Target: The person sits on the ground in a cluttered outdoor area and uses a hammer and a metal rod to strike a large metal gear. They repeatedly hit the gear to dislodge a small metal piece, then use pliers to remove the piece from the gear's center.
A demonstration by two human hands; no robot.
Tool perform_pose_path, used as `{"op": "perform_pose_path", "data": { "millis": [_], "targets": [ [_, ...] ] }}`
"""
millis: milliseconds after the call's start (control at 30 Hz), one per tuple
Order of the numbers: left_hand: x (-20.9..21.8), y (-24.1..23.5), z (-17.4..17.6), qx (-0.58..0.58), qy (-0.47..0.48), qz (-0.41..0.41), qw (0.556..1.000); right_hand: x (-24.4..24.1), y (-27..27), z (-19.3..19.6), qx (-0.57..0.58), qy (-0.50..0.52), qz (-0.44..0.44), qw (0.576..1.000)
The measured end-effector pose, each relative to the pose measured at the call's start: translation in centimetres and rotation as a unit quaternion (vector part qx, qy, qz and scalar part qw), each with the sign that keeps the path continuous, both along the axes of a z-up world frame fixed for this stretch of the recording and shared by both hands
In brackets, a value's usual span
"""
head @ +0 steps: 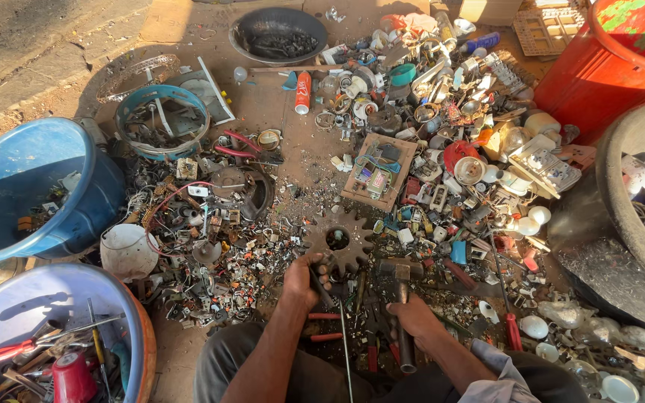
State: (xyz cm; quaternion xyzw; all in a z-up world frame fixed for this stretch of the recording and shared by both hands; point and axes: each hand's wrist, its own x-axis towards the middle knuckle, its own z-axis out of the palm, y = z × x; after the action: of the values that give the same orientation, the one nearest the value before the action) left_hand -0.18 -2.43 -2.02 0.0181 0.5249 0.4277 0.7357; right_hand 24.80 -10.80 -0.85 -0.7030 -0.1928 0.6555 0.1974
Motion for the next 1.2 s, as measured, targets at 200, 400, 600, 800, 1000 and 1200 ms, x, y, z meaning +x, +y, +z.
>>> {"op": "perform_pose_path", "data": {
  "millis": [200, 400, 600, 800, 1000, 1200],
  "targets": [
    [0.6, 1.7, -2.2, -0.050, 0.091, -0.021, 0.994, -0.6, 0.3, -0.2, 0.011, 0.009, 0.005, 1.000],
    [1.1, 2.2, -3.9, -0.005, 0.154, -0.023, 0.988, -1.0, 0.5, -0.4, 0.014, -0.006, 0.006, 1.000],
    [0.9, 1.8, -0.8, 0.011, 0.150, -0.002, 0.989, -1.1, 0.8, 0.1, -0.009, -0.024, 0.006, 1.000],
    [-1.6, 2.5, 3.4, 0.244, -0.037, 0.058, 0.967, -1.1, 1.0, 0.2, -0.025, -0.021, -0.005, 0.999],
    [-0.4, 5.1, 2.4, 0.362, -0.067, 0.003, 0.930, -1.1, 1.3, 0.4, -0.028, -0.003, -0.005, 1.000],
    [-0.5, 5.5, 1.9, 0.484, 0.263, -0.182, 0.815, -1.4, 1.6, 1.0, -0.042, 0.004, 0.000, 0.999]
  ]
}}
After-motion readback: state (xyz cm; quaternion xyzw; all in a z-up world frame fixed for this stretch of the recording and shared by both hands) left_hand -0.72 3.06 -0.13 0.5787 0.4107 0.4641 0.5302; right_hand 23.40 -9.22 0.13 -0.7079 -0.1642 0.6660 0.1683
